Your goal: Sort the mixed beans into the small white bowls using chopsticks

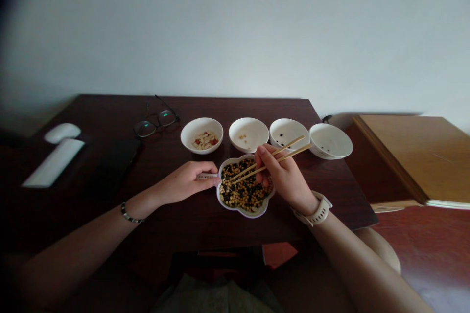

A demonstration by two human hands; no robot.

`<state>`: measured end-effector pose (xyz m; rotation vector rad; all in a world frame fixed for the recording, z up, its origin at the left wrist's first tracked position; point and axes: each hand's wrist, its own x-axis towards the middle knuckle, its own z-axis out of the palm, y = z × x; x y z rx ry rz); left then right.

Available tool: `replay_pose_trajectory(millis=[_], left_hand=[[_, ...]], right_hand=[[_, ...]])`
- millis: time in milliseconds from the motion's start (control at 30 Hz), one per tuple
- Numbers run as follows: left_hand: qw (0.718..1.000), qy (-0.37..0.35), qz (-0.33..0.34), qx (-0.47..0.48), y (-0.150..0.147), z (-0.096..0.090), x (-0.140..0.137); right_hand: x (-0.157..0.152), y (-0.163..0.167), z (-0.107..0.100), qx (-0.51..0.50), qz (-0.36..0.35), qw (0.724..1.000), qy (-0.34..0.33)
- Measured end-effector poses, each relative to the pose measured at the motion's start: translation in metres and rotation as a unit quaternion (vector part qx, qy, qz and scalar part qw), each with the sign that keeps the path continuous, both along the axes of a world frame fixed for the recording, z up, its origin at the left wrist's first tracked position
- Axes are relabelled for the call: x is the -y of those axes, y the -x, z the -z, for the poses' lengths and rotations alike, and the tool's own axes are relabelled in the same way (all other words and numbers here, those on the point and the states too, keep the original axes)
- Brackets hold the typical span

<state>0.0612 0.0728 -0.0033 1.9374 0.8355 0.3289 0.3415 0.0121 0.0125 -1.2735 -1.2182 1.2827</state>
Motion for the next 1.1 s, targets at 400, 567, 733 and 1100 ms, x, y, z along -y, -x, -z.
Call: replay_pose_trajectory(millis=[400,567,733,1100], left_hand=[[1.0,0.006,-0.004,0.001,0.0,0.0,0.0],[1.0,0.007,-0.003,0.003,0.0,-0.002,0.0],[1.0,0.009,-0.006,-0.001,-0.001,-0.004,0.0],[1.0,0.005,-0.004,0.007,0.0,0.0,0.0]], right_hand=[[-0.002,-0.003,-0.006,-0.04,0.034,0.998,-0.031],[0.002,0.008,-0.005,0.002,0.018,0.999,-0.033],[0.004,0.013,-0.005,0.036,-0.007,0.997,-0.061],[0.003,0.008,-0.005,0.052,0.007,0.995,-0.086]])
